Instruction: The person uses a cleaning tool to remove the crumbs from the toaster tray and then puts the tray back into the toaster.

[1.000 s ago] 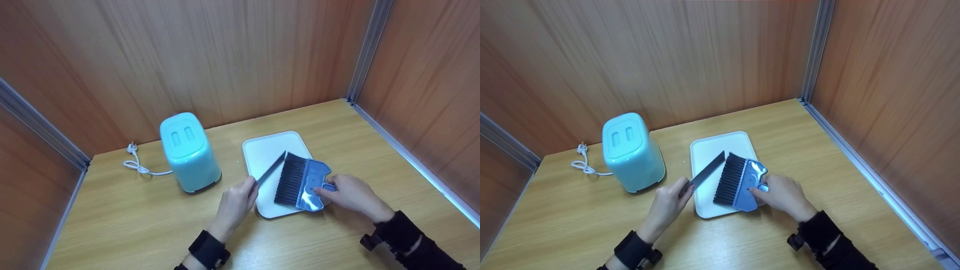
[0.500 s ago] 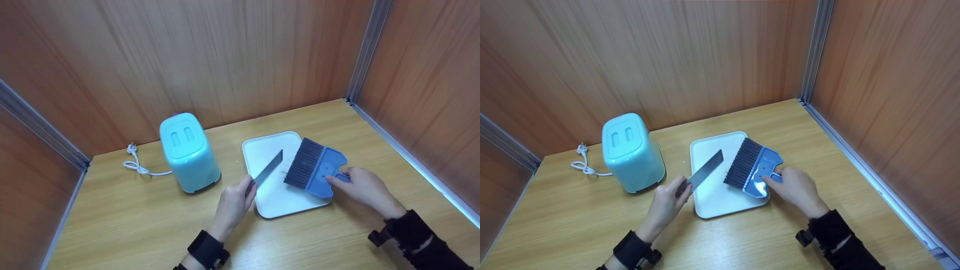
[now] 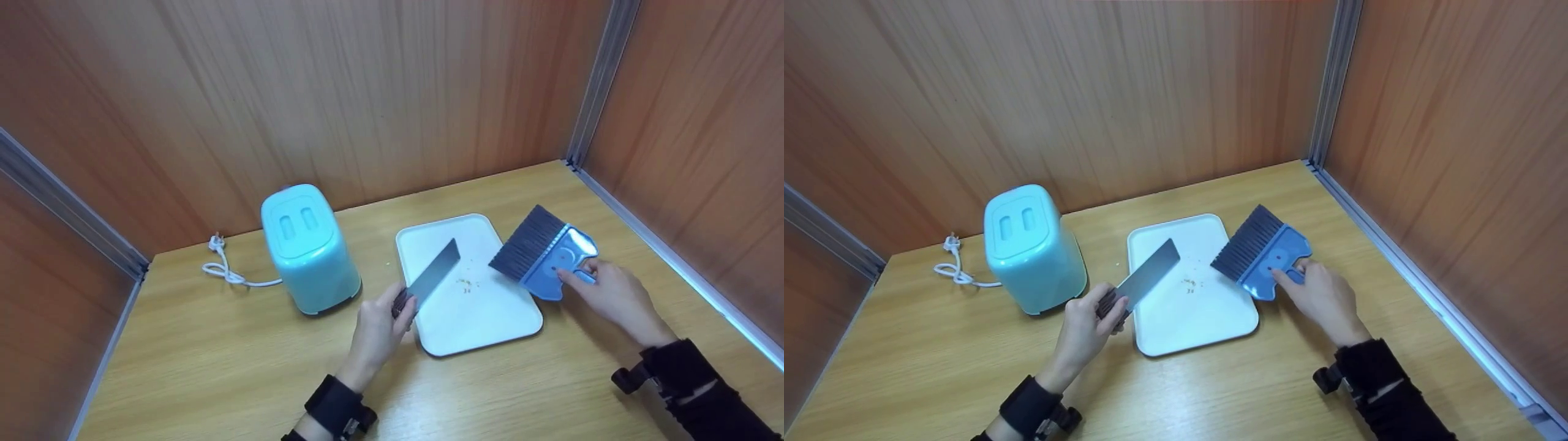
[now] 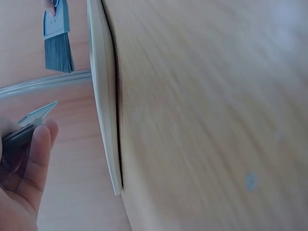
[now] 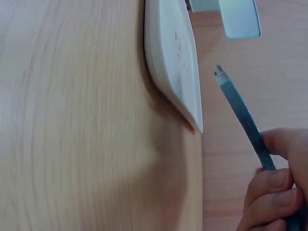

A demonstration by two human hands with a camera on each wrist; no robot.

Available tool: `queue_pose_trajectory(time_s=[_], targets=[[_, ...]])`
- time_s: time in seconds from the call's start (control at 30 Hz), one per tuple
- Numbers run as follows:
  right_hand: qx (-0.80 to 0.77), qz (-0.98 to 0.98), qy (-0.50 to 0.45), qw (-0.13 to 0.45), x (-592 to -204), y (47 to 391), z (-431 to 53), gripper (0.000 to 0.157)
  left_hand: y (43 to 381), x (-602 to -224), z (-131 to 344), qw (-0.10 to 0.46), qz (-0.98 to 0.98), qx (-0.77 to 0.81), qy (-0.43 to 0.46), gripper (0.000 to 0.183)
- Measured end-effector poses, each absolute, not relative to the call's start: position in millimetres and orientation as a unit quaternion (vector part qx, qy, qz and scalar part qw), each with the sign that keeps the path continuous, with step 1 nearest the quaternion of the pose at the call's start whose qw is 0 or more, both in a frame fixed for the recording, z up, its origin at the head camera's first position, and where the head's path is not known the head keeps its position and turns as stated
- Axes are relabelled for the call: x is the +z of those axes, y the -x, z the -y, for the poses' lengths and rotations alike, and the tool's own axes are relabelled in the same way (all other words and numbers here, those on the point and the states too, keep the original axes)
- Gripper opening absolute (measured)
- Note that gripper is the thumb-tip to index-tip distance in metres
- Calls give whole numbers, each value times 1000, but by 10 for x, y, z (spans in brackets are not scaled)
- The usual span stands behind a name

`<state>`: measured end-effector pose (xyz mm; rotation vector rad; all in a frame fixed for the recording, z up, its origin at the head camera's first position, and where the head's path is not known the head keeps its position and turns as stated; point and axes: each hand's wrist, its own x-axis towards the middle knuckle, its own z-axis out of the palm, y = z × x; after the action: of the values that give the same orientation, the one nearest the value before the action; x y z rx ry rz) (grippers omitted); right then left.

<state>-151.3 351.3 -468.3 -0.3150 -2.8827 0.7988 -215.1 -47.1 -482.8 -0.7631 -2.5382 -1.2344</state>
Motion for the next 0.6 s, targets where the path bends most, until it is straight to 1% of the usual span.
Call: queue_pose_trajectory(time_s=[0.13, 0.37, 0.6], targets=[[269, 952, 129, 68, -4746, 1524, -3625, 63, 2145, -4821, 479, 94, 854, -447, 249, 7], [267, 951, 148, 50, -4853, 1549, -3817, 67, 2143, -4818, 492, 80, 840, -484, 234, 10], [258, 951, 168, 37, -4949, 1561, -3954, 67, 2136, -4799, 496, 52, 830, -512, 212, 11]])
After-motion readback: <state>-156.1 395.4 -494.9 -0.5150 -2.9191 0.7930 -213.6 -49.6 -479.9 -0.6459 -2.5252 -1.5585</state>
